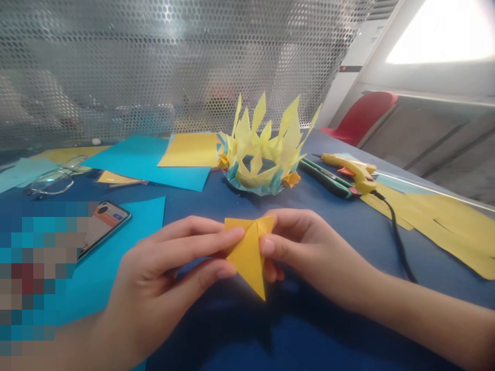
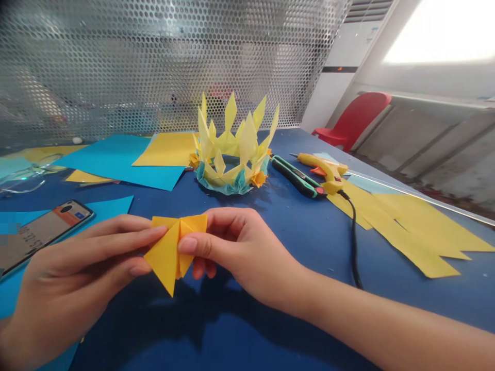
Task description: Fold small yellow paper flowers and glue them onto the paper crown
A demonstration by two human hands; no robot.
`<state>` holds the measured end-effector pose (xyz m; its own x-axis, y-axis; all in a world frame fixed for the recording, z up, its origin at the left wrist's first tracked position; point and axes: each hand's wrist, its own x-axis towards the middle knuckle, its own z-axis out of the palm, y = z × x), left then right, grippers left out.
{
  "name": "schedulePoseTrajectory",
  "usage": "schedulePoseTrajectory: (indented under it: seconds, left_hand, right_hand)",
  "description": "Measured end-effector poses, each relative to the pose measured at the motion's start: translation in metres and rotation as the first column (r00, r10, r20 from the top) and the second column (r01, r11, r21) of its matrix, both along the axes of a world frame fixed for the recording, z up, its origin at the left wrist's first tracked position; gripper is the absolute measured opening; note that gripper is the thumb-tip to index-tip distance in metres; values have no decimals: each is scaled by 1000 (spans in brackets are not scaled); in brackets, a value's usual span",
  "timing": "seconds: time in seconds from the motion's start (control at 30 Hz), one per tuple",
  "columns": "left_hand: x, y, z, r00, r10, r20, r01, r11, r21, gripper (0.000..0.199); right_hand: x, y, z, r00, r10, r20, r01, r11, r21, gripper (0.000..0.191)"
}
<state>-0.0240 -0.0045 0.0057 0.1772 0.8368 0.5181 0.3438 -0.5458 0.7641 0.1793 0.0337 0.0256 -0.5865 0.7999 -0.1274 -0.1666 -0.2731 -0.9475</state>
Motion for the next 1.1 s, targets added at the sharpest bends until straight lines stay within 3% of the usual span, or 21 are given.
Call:
schedulePoseTrajectory:
  seconds: [0.83,1.1]
  left_hand:
    - [2,1,1,999,-1,49,4,998,-61,50]
    - [2,3,1,997,8,73,-3,998,-67,49]
  right_hand:
    - [-1,0,-2,995,80,-56,-79,997,24,20]
    - [1,-2,0,999,32,-37,-31,999,34,17]
